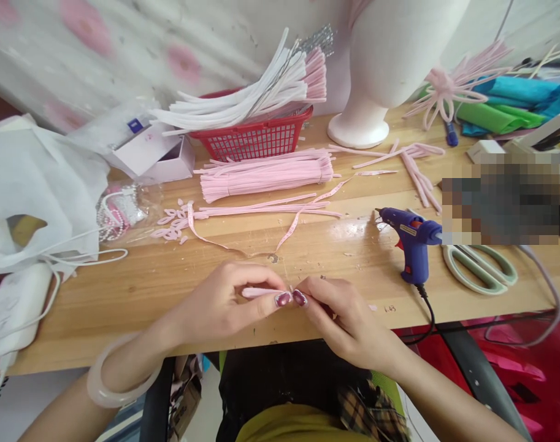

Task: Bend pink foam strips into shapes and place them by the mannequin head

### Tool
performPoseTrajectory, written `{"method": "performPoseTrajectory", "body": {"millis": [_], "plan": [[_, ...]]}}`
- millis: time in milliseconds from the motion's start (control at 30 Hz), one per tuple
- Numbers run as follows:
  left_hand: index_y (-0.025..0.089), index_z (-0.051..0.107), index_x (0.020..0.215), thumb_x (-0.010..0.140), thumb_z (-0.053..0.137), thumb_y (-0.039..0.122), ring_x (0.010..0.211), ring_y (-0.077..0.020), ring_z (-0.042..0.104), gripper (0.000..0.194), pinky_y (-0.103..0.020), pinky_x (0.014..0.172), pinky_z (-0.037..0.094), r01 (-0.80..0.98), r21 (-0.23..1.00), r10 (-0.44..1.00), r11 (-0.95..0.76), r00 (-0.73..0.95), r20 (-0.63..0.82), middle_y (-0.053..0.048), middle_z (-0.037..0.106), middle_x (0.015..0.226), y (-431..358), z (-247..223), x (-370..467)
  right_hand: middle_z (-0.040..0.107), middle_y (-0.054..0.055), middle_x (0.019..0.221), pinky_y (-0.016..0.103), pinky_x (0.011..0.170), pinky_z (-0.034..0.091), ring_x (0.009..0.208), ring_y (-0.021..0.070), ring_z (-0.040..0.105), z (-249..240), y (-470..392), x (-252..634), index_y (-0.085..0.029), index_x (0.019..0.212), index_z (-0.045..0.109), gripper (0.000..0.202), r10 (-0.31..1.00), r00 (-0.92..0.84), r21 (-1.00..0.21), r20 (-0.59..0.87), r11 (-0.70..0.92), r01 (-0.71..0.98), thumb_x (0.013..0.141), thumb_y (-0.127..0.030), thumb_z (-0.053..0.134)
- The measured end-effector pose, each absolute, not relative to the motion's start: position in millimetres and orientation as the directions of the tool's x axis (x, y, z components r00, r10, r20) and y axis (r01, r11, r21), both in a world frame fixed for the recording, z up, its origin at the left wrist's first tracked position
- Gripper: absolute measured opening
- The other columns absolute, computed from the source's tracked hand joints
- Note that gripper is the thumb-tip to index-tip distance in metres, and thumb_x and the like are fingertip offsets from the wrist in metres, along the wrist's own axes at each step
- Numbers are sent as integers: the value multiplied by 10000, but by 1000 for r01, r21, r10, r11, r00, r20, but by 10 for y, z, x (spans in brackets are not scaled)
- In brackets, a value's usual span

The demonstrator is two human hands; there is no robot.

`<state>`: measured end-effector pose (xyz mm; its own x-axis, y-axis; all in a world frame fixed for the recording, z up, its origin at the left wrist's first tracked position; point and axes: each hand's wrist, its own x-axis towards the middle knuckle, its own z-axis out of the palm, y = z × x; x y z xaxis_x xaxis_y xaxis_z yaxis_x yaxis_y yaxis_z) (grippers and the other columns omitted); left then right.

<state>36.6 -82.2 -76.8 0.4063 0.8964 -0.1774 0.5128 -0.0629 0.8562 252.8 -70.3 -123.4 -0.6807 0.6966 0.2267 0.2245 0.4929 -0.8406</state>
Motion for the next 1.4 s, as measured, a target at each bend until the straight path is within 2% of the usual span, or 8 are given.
{"method": "performPoseTrajectory", "body": {"millis": [367, 533, 800, 1033, 1133, 1233, 1333, 1400], "plan": [[243, 733, 810, 873, 667, 232, 697, -146, 665, 92, -227, 681, 514, 615, 759, 973, -212, 60, 223, -3, 742, 768, -1017, -960, 465, 379, -46, 617, 240, 542, 311, 562, 108, 377, -1258, -743, 2382, -191, 698, 465, 369, 863, -501, -954, 68, 204, 221, 1033, -323, 384], [236, 701, 782, 852, 688, 257, 645, -136, 660, 75, -220, 643, 519, 520, 853, 992, -50, -72, 101, 6, 726, 737, -1063, -1006, 480, 432, -37, 630, 233, 551, 337, 562, 102, 414, -1278, -751, 2399, -188, 700, 476, 338, 855, -504, -958, 122, 235, 167, 1023, -268, 414], [227, 535, 634, 873, 657, 417, 564, -150, 608, 329, -260, 599, 523, 211, 957, 963, 200, -220, -153, 11, 605, 571, -1075, -1139, 524, 489, -35, 591, 231, 505, 366, 499, 94, 449, -1318, -782, 2368, -186, 718, 544, 299, 883, -394, -952, 254, 299, 57, 1002, -217, 456], [224, 477, 603, 861, 661, 497, 473, -109, 508, 418, -250, 534, 507, -44, 964, 946, 263, -182, -266, 54, 472, 517, -1042, -1142, 576, 496, -22, 560, 258, 478, 322, 482, 118, 416, -1390, -826, 2356, -202, 797, 530, 218, 744, -361, -732, 562, 650, 201, 972, -127, 423], [216, 501, 601, 840, 694, 489, 454, -95, 492, 411, -233, 509, 484, -148, 959, 951, 242, -160, -265, 66, 465, 495, -997, -1158, 604, 500, -9, 568, 266, 479, 304, 492, 128, 410, -1381, -799, 2388, -201, 807, 527, 195, 696, -384, -666, 606, 708, 233, 952, -115, 430], [211, 527, 595, 819, 724, 487, 479, -95, 519, 406, -229, 540, 496, -159, 964, 956, 214, -169, -240, 63, 500, 497, -932, -1189, 620, 498, -12, 556, 263, 494, 308, 487, 118, 425, -1344, -756, 2441, -198, 727, 514, 255, 779, -410, -775, 474, 590, 225, 965, -141, 440], [206, 533, 585, 791, 751, 497, 491, -96, 543, 418, -222, 541, 506, -126, 967, 959, 220, -155, -238, 61, 522, 508, -886, -1200, 620, 496, -29, 527, 227, 484, 333, 468, 96, 452, -1296, -728, 2498, -181, 677, 545, 369, 870, -464, -958, 169, 255, 130, 1021, -263, 437], [201, 552, 587, 772, 770, 498, 492, -93, 547, 413, -211, 529, 504, -119, 969, 961, 217, -149, -234, 60, 535, 514, -876, -1198, 628, 480, -42, 509, 209, 466, 327, 455, 85, 438, -1275, -735, 2524, -167, 690, 589, 393, 864, -503, -994, 15, 70, 89, 1018, -349, 470]]}}
